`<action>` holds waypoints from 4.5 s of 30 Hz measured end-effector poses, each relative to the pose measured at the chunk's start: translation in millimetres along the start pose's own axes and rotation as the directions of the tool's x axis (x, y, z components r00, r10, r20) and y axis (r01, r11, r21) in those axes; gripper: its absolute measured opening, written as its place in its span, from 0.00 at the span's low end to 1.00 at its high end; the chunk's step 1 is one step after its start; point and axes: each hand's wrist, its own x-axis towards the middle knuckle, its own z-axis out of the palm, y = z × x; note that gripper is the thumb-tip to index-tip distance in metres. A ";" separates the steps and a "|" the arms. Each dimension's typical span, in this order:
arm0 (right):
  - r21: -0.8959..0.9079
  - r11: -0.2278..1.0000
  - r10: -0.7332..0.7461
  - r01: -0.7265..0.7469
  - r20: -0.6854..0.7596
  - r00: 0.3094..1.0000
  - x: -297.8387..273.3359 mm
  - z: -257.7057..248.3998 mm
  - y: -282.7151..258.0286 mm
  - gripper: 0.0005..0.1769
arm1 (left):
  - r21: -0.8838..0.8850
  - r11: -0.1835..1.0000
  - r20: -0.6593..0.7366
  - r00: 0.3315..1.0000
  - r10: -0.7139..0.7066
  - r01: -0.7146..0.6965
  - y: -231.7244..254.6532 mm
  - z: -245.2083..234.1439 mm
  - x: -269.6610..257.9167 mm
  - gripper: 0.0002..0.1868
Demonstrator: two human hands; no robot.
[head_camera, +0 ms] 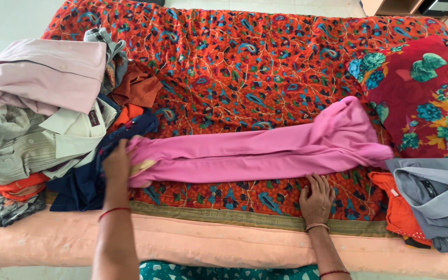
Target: The person folds a pink garment on a bed by repeatedly smoothing the fabric and folding the sleeves and body into a compact rectangle.
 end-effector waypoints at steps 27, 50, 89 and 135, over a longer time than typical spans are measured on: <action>0.055 0.998 -0.020 0.024 -0.068 0.997 8.1 0.6 -14.2 0.18 | -0.190 0.869 -0.058 0.889 0.455 -0.457 161.8 33.7 -88.9 0.24; -0.105 0.990 0.130 -0.096 0.394 0.910 161.3 16.4 226.0 0.40 | -0.090 0.993 0.048 0.995 0.085 -0.080 254.3 82.7 -105.6 0.42; -0.370 0.882 -0.275 0.292 0.101 0.956 224.1 -73.0 237.1 0.11 | -0.091 0.993 0.038 0.996 0.082 -0.078 255.7 79.9 -106.4 0.42; 0.265 0.943 0.268 -0.199 -0.256 0.929 201.7 2.4 235.1 0.24 | -0.070 0.994 0.037 0.995 0.088 -0.085 259.0 73.4 -104.7 0.41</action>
